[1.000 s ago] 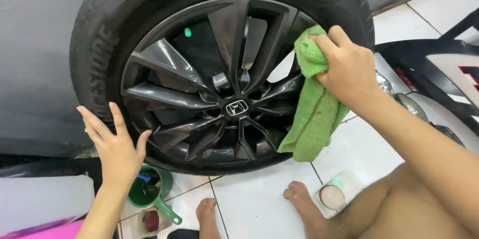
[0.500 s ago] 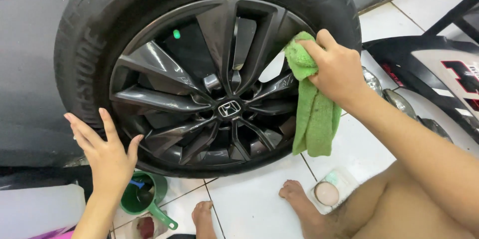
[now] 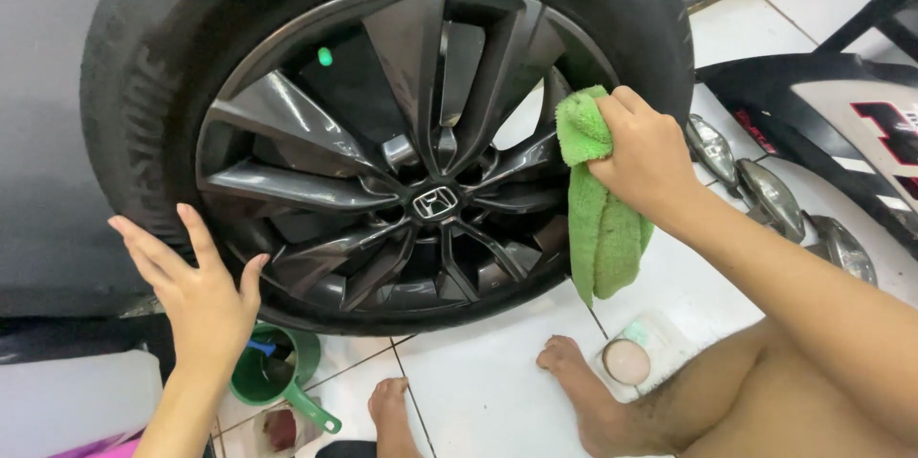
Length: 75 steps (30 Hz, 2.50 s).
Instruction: The person cleans a car wheel using a green cloth. They wipe the spokes and the center hub of the wheel while sitting on the floor.
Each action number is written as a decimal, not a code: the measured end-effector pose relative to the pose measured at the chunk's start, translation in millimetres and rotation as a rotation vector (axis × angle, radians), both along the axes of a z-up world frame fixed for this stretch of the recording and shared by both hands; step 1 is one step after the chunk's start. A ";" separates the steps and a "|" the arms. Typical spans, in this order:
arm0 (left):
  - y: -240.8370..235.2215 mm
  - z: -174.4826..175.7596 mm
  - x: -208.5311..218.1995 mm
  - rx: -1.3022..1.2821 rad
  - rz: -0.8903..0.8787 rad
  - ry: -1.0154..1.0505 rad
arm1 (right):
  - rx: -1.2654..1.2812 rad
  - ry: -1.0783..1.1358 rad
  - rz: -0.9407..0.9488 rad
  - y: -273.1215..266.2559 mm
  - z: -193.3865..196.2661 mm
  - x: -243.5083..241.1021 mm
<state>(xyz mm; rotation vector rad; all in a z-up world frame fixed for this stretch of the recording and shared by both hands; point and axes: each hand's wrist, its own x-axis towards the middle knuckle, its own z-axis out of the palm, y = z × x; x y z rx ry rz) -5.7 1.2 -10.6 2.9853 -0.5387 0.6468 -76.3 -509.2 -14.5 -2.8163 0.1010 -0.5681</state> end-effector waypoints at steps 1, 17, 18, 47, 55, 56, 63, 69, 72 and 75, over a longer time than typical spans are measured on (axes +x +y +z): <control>0.0 0.0 1.0 0.005 0.009 -0.001 | 0.005 -0.001 0.009 7.2 4.5 2.0; -0.9 5.0 -1.6 -0.009 0.024 0.043 | -0.068 0.260 0.040 29.7 33.0 7.4; -0.3 5.0 -2.5 -0.010 0.021 0.045 | -0.174 0.199 -0.080 13.7 34.3 7.4; -50.8 34.9 -2.2 0.310 -0.154 -0.333 | -0.113 0.402 0.016 48.7 6.8 -16.0; -54.0 36.2 7.2 0.288 -0.196 -0.449 | -0.075 0.469 -0.222 18.6 21.0 -10.1; -53.9 37.6 6.6 0.305 -0.189 -0.441 | -0.054 0.443 -0.095 25.9 17.0 -7.9; -34.8 43.9 4.8 0.307 -0.149 -0.481 | -0.124 0.422 0.049 57.5 12.8 -9.0; -33.2 79.0 -0.4 -0.236 0.454 0.157 | -0.151 0.478 -0.227 19.9 26.0 -5.7; -42.1 84.0 7.7 -0.522 0.494 0.463 | -0.082 0.395 -0.060 39.4 21.5 -6.8; -32.0 68.5 4.7 -0.681 0.257 0.413 | -0.216 0.298 0.294 50.2 -7.2 -11.4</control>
